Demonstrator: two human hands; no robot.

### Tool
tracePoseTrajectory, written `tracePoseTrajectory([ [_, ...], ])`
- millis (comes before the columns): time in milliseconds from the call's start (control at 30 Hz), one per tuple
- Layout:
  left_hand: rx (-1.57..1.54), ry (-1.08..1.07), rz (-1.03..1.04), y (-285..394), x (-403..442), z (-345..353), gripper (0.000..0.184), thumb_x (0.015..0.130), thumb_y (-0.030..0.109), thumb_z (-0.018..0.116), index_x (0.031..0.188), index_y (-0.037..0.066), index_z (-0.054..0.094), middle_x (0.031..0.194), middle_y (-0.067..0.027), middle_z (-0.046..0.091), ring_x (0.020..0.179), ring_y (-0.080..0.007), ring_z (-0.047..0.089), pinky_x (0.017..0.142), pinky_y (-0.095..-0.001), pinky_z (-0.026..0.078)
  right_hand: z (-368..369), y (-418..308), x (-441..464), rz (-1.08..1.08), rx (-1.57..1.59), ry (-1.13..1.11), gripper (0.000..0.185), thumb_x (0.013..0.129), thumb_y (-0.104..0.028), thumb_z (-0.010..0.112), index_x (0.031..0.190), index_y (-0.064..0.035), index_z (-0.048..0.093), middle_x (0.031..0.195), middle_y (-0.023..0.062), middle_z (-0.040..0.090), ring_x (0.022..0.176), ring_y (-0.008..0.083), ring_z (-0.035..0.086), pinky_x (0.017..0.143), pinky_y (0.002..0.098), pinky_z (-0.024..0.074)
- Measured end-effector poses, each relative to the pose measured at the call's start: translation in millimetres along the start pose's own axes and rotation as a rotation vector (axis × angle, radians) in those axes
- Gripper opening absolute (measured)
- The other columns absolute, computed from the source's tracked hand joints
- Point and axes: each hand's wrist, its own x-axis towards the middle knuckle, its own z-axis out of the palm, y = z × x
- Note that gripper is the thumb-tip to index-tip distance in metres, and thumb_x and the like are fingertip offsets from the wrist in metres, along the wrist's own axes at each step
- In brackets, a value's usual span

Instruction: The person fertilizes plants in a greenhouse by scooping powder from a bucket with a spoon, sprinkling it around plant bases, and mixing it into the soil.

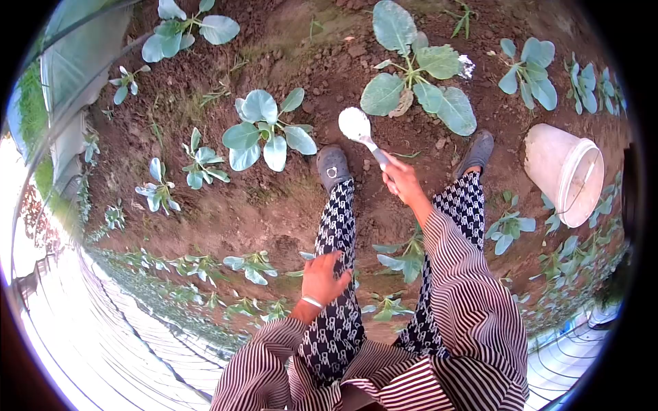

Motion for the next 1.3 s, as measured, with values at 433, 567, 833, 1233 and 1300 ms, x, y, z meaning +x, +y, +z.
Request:
tracePoseTrajectory([
  [433, -0.206, 0.086, 0.012, -22.6, -15.4, 19.9, 0.038, 0.076, 0.031, 0.067, 0.105, 0.007, 0.06, 0.092, -0.0107, 0.061, 0.088, -0.0278, 0.057, 0.085, -0.0387, 0.041, 19.1, 19.4, 92.2, 0.03, -0.008, 0.179, 0.046, 0.087, -0.016, 0.062, 0.131, -0.0138, 0.051, 0.063, 0.0012, 0.05, 0.04, 0.0049, 0.036, 0.035, 0.0195, 0.0288],
  [567, -0.241, 0.103, -0.024, -28.6, -21.9, 22.2, 0.041, 0.077, 0.033, 0.063, 0.108, 0.006, 0.058, 0.093, -0.0111, 0.06, 0.091, -0.0274, 0.056, 0.089, -0.0402, 0.039, 20.6, 15.7, 90.3, 0.03, -0.067, 0.194, 0.046, 0.087, -0.015, 0.061, 0.132, -0.0145, 0.05, 0.063, 0.0013, 0.05, 0.04, 0.0054, 0.036, 0.034, 0.0194, 0.0284],
  [833, -0.369, 0.195, -0.037, -39.6, -26.3, 24.5, 0.036, 0.075, 0.029, 0.067, 0.103, 0.008, 0.059, 0.091, -0.0106, 0.062, 0.087, -0.0273, 0.058, 0.085, -0.0414, 0.042, 5.1, 17.9, 85.7, 0.054, -0.145, 0.196, 0.051, 0.085, -0.015, 0.063, 0.133, -0.0171, 0.049, 0.062, 0.0023, 0.049, 0.038, 0.0065, 0.035, 0.034, 0.0204, 0.0283],
  [1233, -0.271, 0.154, -0.044, -27.3, -20.6, 24.1, 0.037, 0.074, 0.029, 0.067, 0.103, 0.008, 0.06, 0.088, -0.0123, 0.062, 0.085, -0.0283, 0.059, 0.087, -0.0408, 0.04, -6.2, 1.5, 35.8, 0.047, -0.104, 0.108, 0.05, 0.088, -0.012, 0.057, 0.136, -0.0133, 0.044, 0.066, 0.001, 0.052, 0.042, 0.0052, 0.036, 0.037, 0.0196, 0.029],
  [1300, -0.24, 0.144, -0.034, -22.8, -17.1, 24.5, 0.036, 0.074, 0.029, 0.067, 0.103, 0.008, 0.06, 0.089, -0.0123, 0.062, 0.086, -0.0286, 0.058, 0.086, -0.0408, 0.04, -19.1, -1.2, 20.6, 0.066, -0.1, 0.098, 0.05, 0.088, -0.011, 0.057, 0.137, -0.0134, 0.044, 0.066, 0.0012, 0.052, 0.041, 0.0053, 0.037, 0.037, 0.0196, 0.0291],
])
